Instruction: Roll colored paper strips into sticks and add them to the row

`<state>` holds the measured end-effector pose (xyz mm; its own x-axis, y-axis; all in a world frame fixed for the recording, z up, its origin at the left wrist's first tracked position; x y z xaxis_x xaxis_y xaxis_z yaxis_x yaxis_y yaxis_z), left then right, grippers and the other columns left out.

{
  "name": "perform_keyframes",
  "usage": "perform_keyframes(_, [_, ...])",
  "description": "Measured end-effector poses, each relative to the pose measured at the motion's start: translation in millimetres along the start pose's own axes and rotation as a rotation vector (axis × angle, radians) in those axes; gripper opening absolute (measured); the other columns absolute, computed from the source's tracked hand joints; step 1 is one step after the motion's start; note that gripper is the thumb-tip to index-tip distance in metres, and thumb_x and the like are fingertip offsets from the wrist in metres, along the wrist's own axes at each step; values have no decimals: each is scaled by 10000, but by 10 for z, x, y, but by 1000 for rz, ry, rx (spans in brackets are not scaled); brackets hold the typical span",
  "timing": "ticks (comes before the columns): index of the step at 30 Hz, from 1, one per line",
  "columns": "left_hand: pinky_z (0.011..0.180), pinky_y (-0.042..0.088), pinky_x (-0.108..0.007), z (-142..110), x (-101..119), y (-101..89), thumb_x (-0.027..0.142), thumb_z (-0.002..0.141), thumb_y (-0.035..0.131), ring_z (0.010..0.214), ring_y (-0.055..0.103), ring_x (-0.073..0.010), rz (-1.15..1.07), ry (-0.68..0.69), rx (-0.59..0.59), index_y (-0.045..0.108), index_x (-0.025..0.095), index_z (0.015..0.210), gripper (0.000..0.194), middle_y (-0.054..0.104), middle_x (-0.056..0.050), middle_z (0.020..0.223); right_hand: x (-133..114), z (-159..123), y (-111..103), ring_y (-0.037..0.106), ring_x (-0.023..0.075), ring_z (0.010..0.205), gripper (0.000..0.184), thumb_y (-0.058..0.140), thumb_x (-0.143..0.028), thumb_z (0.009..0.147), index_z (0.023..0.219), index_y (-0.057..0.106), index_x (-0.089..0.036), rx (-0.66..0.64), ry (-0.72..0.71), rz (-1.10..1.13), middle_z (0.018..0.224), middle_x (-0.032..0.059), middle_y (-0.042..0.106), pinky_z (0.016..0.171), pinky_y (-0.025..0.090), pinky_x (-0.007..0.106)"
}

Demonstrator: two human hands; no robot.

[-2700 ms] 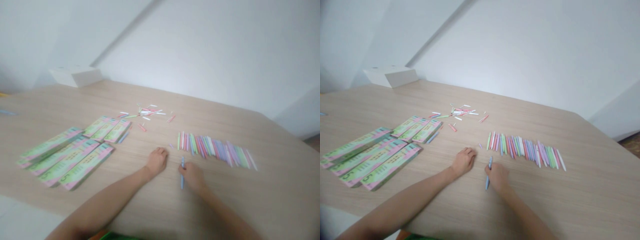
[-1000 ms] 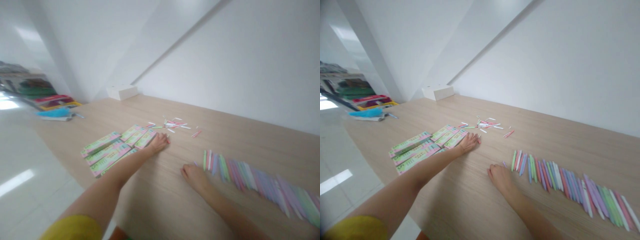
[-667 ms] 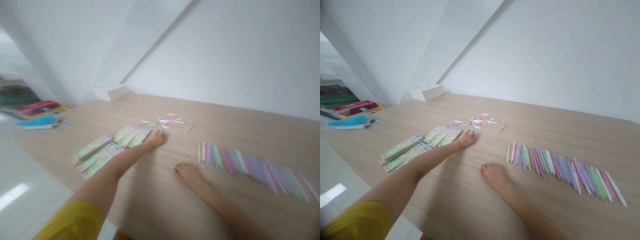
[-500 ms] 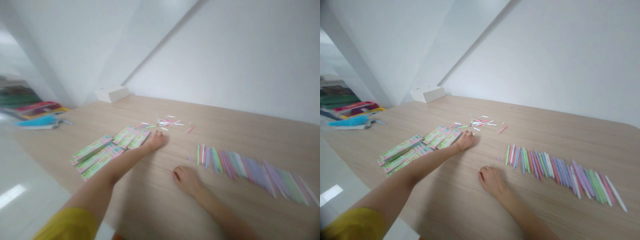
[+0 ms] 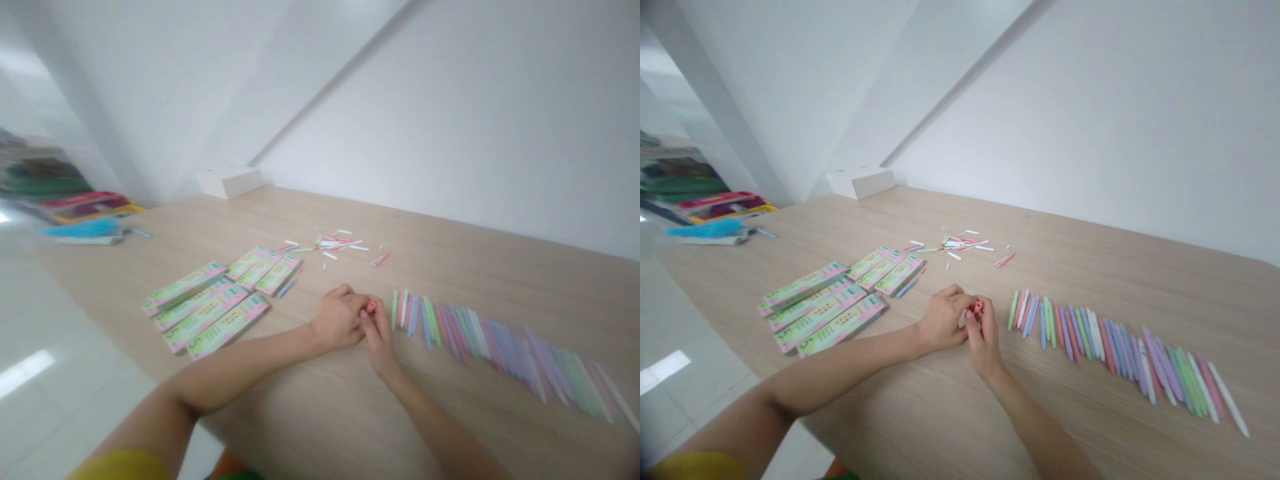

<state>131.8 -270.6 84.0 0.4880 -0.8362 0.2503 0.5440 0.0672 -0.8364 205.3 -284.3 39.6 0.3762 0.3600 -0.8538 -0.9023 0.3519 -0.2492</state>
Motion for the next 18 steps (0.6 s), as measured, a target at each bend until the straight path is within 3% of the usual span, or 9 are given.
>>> perform_keyframes(3, [829,422,-366,-49,44,-42,275,774,556,908,546,-227,38,-18,-62,643,193,877,158,683,-64,819,154,-108,65,512,142,727,186,428,-385,910,856,461,-210,48,121,182,788,-3,511,663,460,269])
perform_keyframes(6, [807,461,-336,-19,-186,-32,321,740,612,896,578,-221,-68,-138,-181,661,188,920,228,695,-53,831,331,-203,116,457,125,602,216,426,-410,895,808,457,-214,63,245,200,676,-33,464,546,407,241])
perform_keyframes(8, [792,486,-290,63,-527,-64,319,691,670,900,602,-197,-179,-248,-216,630,180,1098,432,703,-33,968,421,-248,85,401,117,521,246,411,-434,892,779,448,-219,79,285,166,597,-54,408,482,352,233])
perform_keyframes(10, [854,477,-289,206,-1018,-167,216,693,653,967,601,-198,-149,-382,-161,632,178,1147,456,680,-39,1087,492,-274,-20,364,114,484,291,368,-444,901,712,406,-227,135,283,87,543,-64,358,460,312,235])
perform_keyframes(12, [917,447,-325,353,-1596,-378,84,742,542,1070,561,-222,22,-584,26,696,203,1041,356,665,-45,1118,518,-272,-150,361,119,485,314,305,-411,913,655,348,-237,203,232,-84,522,-60,337,471,294,242])
perform_keyframes(13, [974,410,-353,467,-1770,-477,67,775,498,1178,495,-241,126,-597,128,714,230,996,350,628,-32,1203,520,-261,-199,360,121,491,305,291,-379,908,638,325,-241,230,198,-182,518,-57,329,481,285,246])
perform_keyframes(14, [1007,382,-368,597,-1910,-478,64,800,470,1245,436,-253,198,-593,156,723,248,970,357,601,-21,1250,525,-246,-236,355,124,495,283,299,-340,890,625,314,-243,253,170,-267,517,-54,320,492,275,252])
perform_keyframes(18, [925,432,-336,1081,-2283,-12,78,849,439,1144,520,-230,284,-610,-26,668,253,1132,404,629,-76,1173,450,-182,-217,388,143,558,161,376,-236,759,603,339,-242,265,7,-480,559,-20,384,566,291,280])
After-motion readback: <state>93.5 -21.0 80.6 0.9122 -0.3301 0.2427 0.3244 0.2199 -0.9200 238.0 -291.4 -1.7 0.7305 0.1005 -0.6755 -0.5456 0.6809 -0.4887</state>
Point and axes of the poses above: each hand's wrist, its own z-axis towards the middle knuckle, its own y-axis out of the palm, x = y × z, the point moved 10 cm from there along z, towards the middle knuckle
